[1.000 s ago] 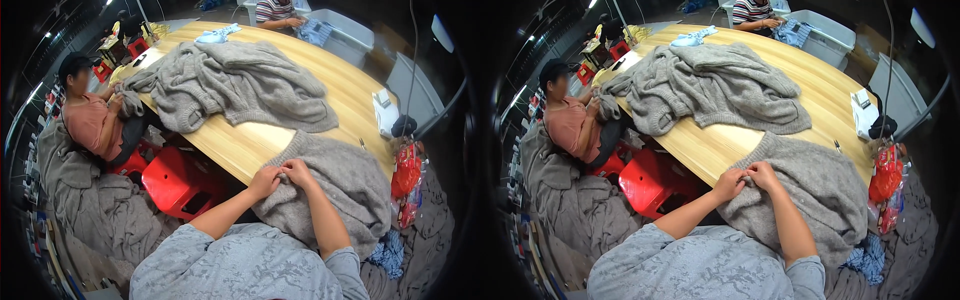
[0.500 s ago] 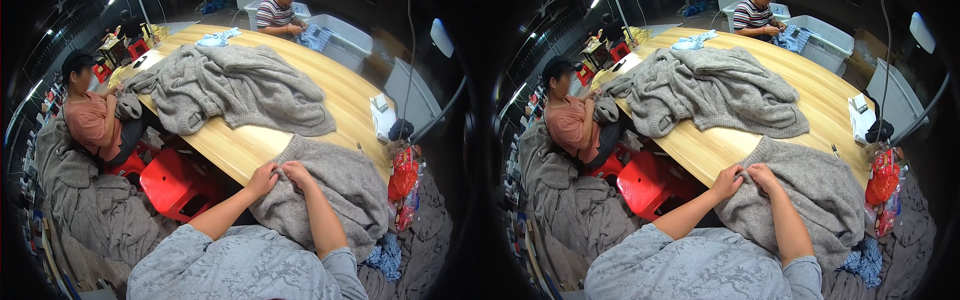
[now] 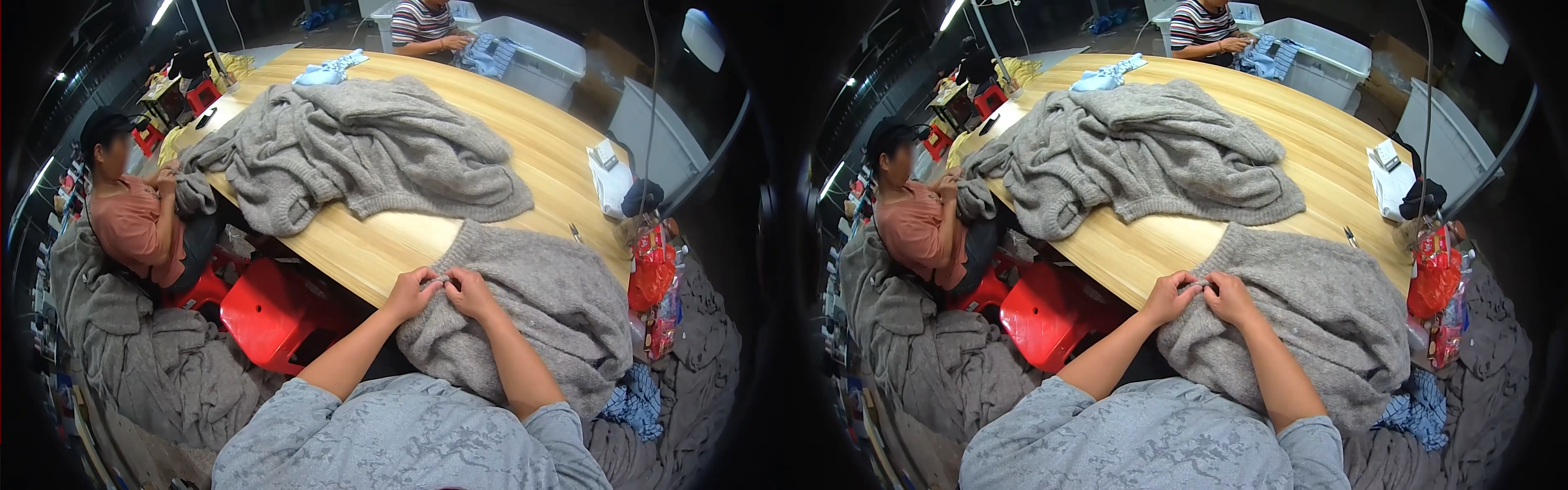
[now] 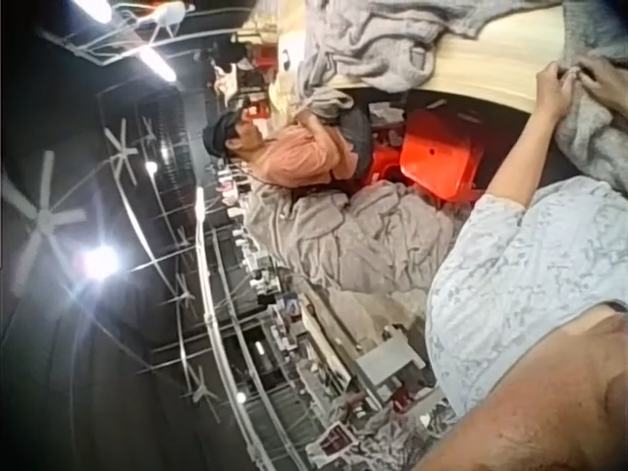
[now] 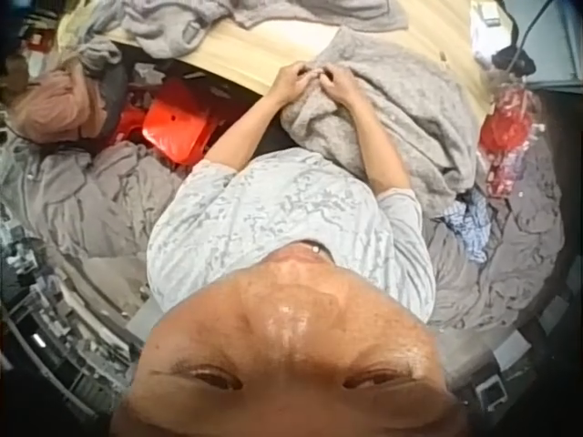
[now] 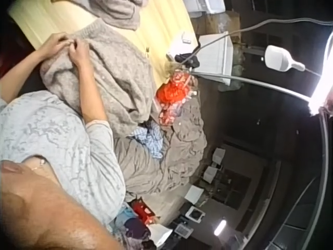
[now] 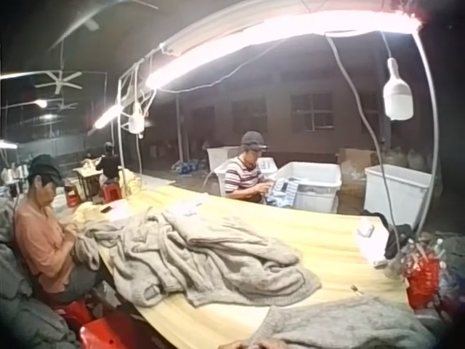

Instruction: Inspecting knitted garments for quality control and trimming loose threads.

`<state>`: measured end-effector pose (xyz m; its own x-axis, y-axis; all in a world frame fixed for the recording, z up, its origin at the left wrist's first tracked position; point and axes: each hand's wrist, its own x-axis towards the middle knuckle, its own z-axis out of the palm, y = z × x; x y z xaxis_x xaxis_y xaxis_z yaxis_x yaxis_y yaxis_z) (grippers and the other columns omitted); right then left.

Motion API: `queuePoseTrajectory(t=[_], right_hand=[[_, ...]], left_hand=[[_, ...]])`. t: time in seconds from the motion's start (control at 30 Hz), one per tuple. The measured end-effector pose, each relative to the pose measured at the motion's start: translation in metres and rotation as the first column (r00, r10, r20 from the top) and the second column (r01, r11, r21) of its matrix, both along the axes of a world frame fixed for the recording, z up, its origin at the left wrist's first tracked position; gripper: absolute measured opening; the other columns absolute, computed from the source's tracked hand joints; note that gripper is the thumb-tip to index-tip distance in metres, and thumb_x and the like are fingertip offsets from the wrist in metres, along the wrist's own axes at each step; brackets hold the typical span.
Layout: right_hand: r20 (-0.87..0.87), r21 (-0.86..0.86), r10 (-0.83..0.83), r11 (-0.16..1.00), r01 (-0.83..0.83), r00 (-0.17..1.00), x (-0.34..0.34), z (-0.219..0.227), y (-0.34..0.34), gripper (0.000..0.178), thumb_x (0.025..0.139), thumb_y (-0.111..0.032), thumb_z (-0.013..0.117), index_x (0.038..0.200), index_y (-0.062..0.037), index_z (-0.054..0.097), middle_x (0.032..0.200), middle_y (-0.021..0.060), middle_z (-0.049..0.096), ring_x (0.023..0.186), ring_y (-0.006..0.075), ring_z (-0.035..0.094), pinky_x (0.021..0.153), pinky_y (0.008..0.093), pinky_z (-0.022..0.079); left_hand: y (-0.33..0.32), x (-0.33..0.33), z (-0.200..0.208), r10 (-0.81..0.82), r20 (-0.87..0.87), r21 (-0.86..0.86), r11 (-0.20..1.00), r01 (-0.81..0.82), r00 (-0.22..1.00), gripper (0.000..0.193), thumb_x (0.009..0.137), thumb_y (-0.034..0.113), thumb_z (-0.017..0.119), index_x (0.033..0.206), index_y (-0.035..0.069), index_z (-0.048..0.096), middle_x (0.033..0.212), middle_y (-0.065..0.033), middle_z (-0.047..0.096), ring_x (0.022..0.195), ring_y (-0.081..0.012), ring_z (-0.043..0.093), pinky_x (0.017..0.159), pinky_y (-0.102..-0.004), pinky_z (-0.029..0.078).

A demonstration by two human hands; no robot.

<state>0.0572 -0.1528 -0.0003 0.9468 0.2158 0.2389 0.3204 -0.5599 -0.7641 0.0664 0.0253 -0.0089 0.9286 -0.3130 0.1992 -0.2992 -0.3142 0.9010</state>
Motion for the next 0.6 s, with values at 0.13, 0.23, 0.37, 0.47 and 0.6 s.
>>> queuePoseTrajectory(t=[0.13, 0.23, 0.37, 0.47, 0.6], right_hand=[[-0.239, 0.141, -0.007, 0.989, 0.042, 0.971, 0.001, -0.003, -0.002, 0.015, 0.081, -0.009, 0.059, 0.091, 0.0010, 0.063, 0.072, 0.0076, 0.063, 0.064, 0.0114, 0.054, 0.059, 0.0284, 0.044], [-0.308, 0.246, 0.055, 0.969, 0.024, 0.950, 0.003, -0.005, -0.005, 0.013, 0.083, -0.008, 0.058, 0.090, 0.0014, 0.063, 0.074, 0.0009, 0.062, 0.068, 0.0066, 0.052, 0.060, 0.0243, 0.043], [-0.456, 0.382, 0.148, 0.923, 0.042, 0.878, 0.007, -0.001, -0.007, 0.010, 0.084, -0.006, 0.056, 0.088, -0.0010, 0.063, 0.071, -0.0043, 0.057, 0.064, 0.0035, 0.048, 0.056, 0.0204, 0.040], [-0.631, 0.442, 0.216, 0.889, 0.117, 0.745, 0.014, 0.008, -0.010, 0.005, 0.082, -0.009, 0.059, 0.082, -0.0045, 0.062, 0.066, -0.0057, 0.053, 0.055, 0.0032, 0.045, 0.049, 0.0205, 0.035], [-0.724, 0.330, 0.175, 0.938, 0.112, 0.667, 0.025, 0.021, -0.010, 0.006, 0.078, -0.012, 0.063, 0.077, -0.0070, 0.061, 0.062, -0.0061, 0.050, 0.051, 0.0034, 0.043, 0.046, 0.0205, 0.033]], left_hand=[[0.000, 0.005, -0.006, -0.024, -0.091, -0.060, 0.998, 0.019, 0.996, 0.011, 0.085, 0.010, 0.066, 0.087, -0.001, 0.064, 0.079, -0.0065, 0.066, 0.072, -0.0099, 0.058, 0.066, -0.0257, 0.047], [0.003, 0.012, -0.013, -0.107, -0.202, -0.159, 0.984, 0.075, 0.973, 0.007, 0.087, 0.008, 0.064, 0.085, 0.001, 0.062, 0.076, 0.0006, 0.061, 0.071, -0.0045, 0.051, 0.065, -0.0217, 0.044], [0.007, 0.017, -0.020, -0.250, -0.346, -0.344, 0.931, 0.126, 0.904, 0.006, 0.089, 0.006, 0.062, 0.089, 0.002, 0.059, 0.081, 0.0019, 0.060, 0.073, -0.0035, 0.051, 0.067, -0.0195, 0.042], [0.004, 0.014, -0.021, -0.275, -0.340, -0.431, 0.895, 0.111, 0.899, 0.006, 0.089, 0.003, 0.059, 0.095, 0.002, 0.057, 0.083, 0.0021, 0.060, 0.074, -0.0027, 0.051, 0.068, -0.0185, 0.042], [0.002, 0.007, -0.018, -0.261, -0.318, -0.479, 0.874, 0.083, 0.911, 0.016, 0.089, 0.000, 0.056, 0.105, 0.003, 0.054, 0.086, 0.0013, 0.060, 0.075, -0.0021, 0.052, 0.068, -0.0176, 0.041]])
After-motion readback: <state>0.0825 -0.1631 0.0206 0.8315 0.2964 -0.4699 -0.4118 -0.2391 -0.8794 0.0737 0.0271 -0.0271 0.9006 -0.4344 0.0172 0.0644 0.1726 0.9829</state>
